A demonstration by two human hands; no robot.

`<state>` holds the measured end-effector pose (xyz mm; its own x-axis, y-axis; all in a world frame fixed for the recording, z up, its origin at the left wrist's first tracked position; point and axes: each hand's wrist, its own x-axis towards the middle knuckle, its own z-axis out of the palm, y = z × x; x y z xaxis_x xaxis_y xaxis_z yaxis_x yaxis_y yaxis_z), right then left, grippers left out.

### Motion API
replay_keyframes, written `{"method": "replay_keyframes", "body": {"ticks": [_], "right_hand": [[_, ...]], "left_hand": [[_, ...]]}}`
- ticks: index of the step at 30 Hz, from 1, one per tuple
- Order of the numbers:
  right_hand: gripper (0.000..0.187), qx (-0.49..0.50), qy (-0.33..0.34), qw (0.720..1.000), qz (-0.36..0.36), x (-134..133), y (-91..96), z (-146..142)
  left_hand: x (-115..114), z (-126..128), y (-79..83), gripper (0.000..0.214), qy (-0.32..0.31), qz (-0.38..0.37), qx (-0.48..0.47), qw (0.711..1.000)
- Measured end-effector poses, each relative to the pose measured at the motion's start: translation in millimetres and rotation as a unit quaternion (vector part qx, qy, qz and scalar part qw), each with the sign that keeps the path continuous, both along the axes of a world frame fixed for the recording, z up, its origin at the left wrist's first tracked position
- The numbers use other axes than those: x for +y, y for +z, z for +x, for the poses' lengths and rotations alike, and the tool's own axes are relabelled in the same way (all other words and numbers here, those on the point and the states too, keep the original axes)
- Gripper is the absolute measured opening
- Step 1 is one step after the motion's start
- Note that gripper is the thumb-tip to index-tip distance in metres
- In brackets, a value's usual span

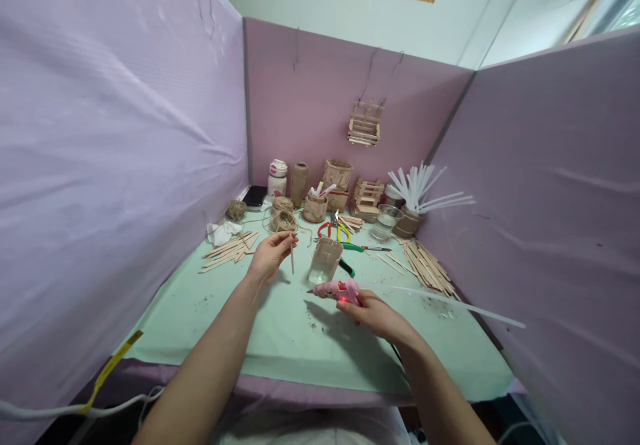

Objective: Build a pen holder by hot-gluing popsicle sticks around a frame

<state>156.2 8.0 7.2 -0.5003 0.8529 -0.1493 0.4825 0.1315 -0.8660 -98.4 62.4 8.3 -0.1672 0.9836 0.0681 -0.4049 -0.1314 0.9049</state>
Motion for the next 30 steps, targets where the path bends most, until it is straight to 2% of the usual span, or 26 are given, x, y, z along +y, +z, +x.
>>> {"method": "replay_keyframes", "body": {"ticks": [14,30], "right_hand": [[0.036,-0.023,-0.041,0.999,-0.004,-2.7,8.5,0.1],[0.034,-0.008,-0.033,0.999,-0.010,-4.6,8.6,-0.3]], "left_hand": [[-5.2,-8.2,7.4,0.035,-0.046,-0.019,-0.045,0.998],[-6.5,-8.7,6.7,0.034,-0.075,-0.020,-0.037,0.996]]}}
